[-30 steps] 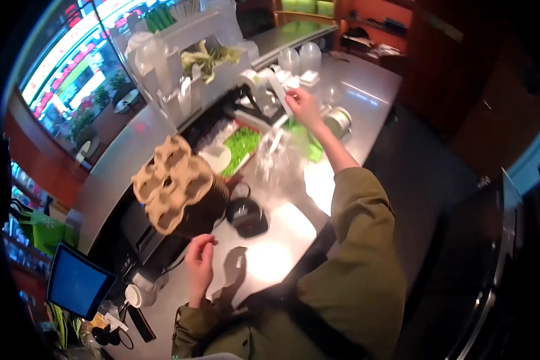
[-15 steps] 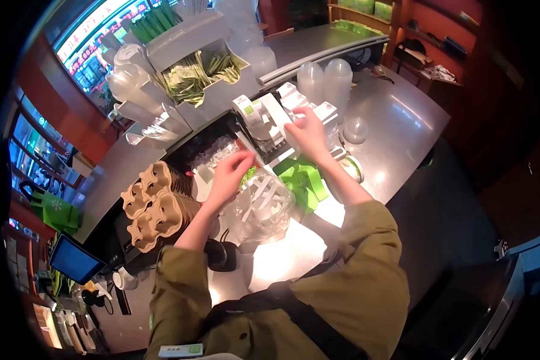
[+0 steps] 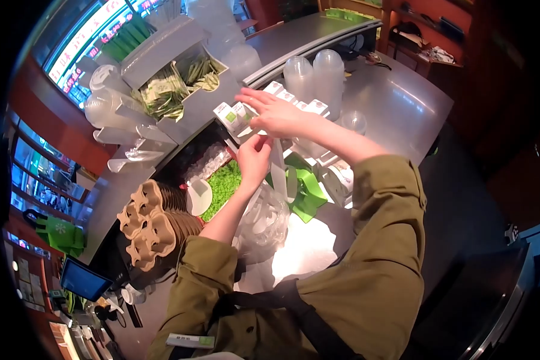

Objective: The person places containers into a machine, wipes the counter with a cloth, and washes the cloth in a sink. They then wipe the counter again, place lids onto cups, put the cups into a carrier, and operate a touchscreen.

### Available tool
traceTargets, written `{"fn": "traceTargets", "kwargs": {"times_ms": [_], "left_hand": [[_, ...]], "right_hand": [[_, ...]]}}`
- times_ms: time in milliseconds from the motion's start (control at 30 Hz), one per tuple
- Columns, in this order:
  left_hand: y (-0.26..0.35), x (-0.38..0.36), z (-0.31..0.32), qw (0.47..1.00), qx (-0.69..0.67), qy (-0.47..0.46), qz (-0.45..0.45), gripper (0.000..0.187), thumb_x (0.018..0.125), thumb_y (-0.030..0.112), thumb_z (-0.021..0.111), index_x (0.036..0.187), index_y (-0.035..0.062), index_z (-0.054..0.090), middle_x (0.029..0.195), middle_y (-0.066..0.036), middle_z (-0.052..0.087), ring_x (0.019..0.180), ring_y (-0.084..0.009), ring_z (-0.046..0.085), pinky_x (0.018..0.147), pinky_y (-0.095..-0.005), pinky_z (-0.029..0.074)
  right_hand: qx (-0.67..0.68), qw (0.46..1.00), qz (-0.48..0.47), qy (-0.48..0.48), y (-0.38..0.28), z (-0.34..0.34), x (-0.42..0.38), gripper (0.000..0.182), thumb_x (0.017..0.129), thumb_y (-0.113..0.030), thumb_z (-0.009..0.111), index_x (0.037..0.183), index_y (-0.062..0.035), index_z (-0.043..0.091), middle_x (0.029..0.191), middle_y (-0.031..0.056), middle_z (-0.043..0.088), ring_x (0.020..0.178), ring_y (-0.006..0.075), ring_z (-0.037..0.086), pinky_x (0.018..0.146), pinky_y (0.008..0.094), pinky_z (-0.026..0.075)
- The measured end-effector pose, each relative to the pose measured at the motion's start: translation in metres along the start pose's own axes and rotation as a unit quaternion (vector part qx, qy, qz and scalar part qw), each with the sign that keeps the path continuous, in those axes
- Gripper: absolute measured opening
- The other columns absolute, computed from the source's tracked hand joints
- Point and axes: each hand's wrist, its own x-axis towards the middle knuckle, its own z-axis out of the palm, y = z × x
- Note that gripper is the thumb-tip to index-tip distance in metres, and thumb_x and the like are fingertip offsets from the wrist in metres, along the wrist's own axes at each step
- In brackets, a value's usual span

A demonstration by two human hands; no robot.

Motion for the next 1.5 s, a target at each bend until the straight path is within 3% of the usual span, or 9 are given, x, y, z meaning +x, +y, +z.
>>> {"fn": "traceTargets", "kwargs": {"times_ms": [200,400,567,667,733,1133,1267,1400,1500], "left_hand": [[-0.001,0.006,-0.022,0.999,-0.015,0.016,0.047,0.013,0.075,0.012,0.06,0.079,0.0002,0.063,0.062,-0.009,0.062,0.055,-0.0103,0.056,0.054,-0.0265,0.044],[0.02,0.004,-0.029,0.987,0.03,0.016,0.16,0.008,0.076,0.009,0.057,0.076,0.0021,0.061,0.069,-0.015,0.058,0.065,-0.0292,0.058,0.059,-0.0349,0.044],[0.072,-0.02,-0.09,0.985,-0.137,0.03,0.096,0.009,0.079,0.007,0.061,0.083,-0.0012,0.062,0.067,-0.001,0.059,0.059,-0.0041,0.05,0.054,-0.0198,0.04],[0.108,-0.015,-0.146,0.957,-0.233,0.112,0.129,0.012,0.082,0.008,0.061,0.087,-0.0023,0.06,0.073,0.001,0.059,0.065,-0.0026,0.05,0.057,-0.0165,0.04],[0.127,-0.011,-0.172,0.946,-0.226,0.162,0.168,0.014,0.082,0.011,0.061,0.087,-0.0022,0.06,0.074,0.001,0.058,0.066,-0.0026,0.049,0.057,-0.0163,0.039],[0.034,-0.015,-0.177,0.864,0.022,0.415,0.285,0.011,0.076,0.001,0.063,0.087,0.0016,0.061,0.073,-0.005,0.06,0.06,-0.0101,0.051,0.054,-0.0214,0.041],[0.01,-0.024,-0.177,0.862,0.054,0.412,0.289,0.011,0.076,0.0,0.063,0.086,0.0,0.061,0.074,-0.006,0.061,0.061,-0.0113,0.054,0.053,-0.0232,0.043],[0.012,-0.041,-0.175,0.912,-0.052,0.316,0.255,0.011,0.077,0.002,0.063,0.088,0.0001,0.061,0.07,-0.005,0.06,0.058,-0.0097,0.051,0.053,-0.0198,0.041],[0.008,-0.071,-0.174,0.952,0.076,0.098,0.278,0.016,0.072,-0.001,0.062,0.088,0.0034,0.061,0.076,-0.009,0.061,0.065,-0.0185,0.057,0.059,-0.0265,0.046]], "right_hand": [[0.041,0.994,0.029,-0.096,0.021,-0.006,0.012,0.005,0.065,-0.005,0.06,0.069,-0.0041,0.059,0.121,0.0173,0.042,0.128,0.0329,0.022,0.103,0.0419,0.023],[0.2,0.939,0.247,0.128,0.021,0.034,0.001,0.006,0.071,-0.01,0.058,0.074,-0.0056,0.06,0.101,0.0172,0.045,0.103,0.0341,0.039,0.091,0.0386,0.032],[0.04,0.902,0.273,0.333,0.009,0.039,-0.041,0.045,0.082,-0.021,0.053,0.123,-0.0056,0.044,0.126,0.0198,0.039,0.12,0.0339,0.032,0.101,0.0392,0.026],[0.313,0.886,0.252,0.232,-0.057,0.012,-0.037,0.054,0.083,-0.018,0.053,0.131,-0.0051,0.034,0.129,0.0159,0.042,0.122,0.0249,0.038,0.095,0.0322,0.034],[0.388,0.877,0.282,0.027,-0.107,-0.011,-0.028,0.069,0.071,-0.015,0.068,0.132,-0.0128,0.035,0.119,0.0106,0.052,0.069,0.0089,0.052,0.057,0.0212,0.042],[0.896,0.361,0.251,-0.064,-0.154,0.015,-0.03,0.047,0.089,-0.027,0.05,0.126,-0.0013,0.037,0.083,0.0113,0.06,0.043,0.0068,0.041,0.038,0.0177,0.032],[0.731,0.594,0.315,-0.116,-0.165,0.024,-0.039,0.04,0.082,-0.013,0.057,0.118,0.0014,0.045,0.079,0.0074,0.06,0.048,0.008,0.048,0.044,0.02,0.038],[0.735,0.535,0.404,0.098,-0.154,0.034,-0.032,0.021,0.083,-0.01,0.055,0.101,0.0012,0.054,0.075,0.0053,0.059,0.061,0.01,0.055,0.055,0.0208,0.045],[0.523,0.74,0.422,0.011,-0.146,0.072,-0.052,0.015,0.084,-0.013,0.056,0.093,-0.0007,0.056,0.069,0.0031,0.059,0.059,0.0078,0.056,0.052,0.0202,0.044]]}}
